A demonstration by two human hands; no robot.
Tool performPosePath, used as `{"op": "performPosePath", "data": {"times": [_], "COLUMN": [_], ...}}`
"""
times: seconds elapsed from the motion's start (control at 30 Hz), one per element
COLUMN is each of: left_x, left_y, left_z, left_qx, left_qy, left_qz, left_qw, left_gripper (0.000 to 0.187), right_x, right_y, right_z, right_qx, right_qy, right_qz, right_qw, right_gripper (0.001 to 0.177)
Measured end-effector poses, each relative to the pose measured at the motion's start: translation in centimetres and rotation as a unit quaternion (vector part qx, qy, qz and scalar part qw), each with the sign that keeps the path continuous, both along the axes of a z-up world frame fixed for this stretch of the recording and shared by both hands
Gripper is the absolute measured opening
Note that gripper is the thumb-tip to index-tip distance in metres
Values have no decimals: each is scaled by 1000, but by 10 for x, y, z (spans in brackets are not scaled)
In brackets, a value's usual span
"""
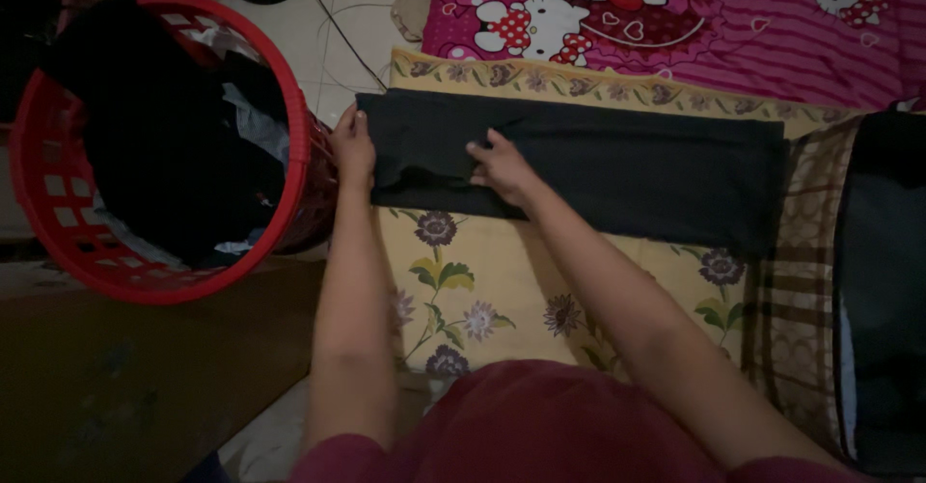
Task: The person folds a black t-shirt on a mat on the floor and places it into a bag.
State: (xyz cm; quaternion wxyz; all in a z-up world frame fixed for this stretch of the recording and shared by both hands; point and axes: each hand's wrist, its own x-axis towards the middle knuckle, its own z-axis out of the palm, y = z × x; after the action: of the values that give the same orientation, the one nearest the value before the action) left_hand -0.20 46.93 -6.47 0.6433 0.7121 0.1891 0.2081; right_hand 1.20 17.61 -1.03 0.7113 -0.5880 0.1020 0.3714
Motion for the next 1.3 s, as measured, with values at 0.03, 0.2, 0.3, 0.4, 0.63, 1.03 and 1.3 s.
{"op": "performPosePath", "data": {"times": [0.03, 0.2, 0.3, 0.4, 0.63, 1.03, 1.3], "left_x": [2, -25, -38, -46, -64, -81, -103], "left_y": [0, -9, 1, 21, 15, -7, -36], "left_z": [7, 53, 34, 3, 8, 25, 16], "left_qx": [49, 72, 17, -79, 41, 124, 103], "left_qy": [-4, 170, 110, 54, 189, 199, 386], "left_qz": [-5, -77, -136, -127, -66, -98, 60], "left_qw": [999, 980, 984, 987, 979, 967, 915], "left_gripper": [44, 83, 87, 66, 38, 49, 67], "right_x": [0, 2, 5, 8, 2, -18, -47], "right_y": [1, 1, -3, -2, 0, -21, -246], "right_z": [0, -28, -48, -53, -13, -3, -1], "right_qx": [-29, -46, -24, -4, -64, -78, -472], "right_qy": [-17, -25, -29, -20, -22, -135, -450], "right_qz": [20, 12, 15, 1, 26, -21, -54], "right_qw": [999, 999, 999, 1000, 997, 988, 756], "right_gripper": [79, 98, 99, 99, 98, 63, 40]}}
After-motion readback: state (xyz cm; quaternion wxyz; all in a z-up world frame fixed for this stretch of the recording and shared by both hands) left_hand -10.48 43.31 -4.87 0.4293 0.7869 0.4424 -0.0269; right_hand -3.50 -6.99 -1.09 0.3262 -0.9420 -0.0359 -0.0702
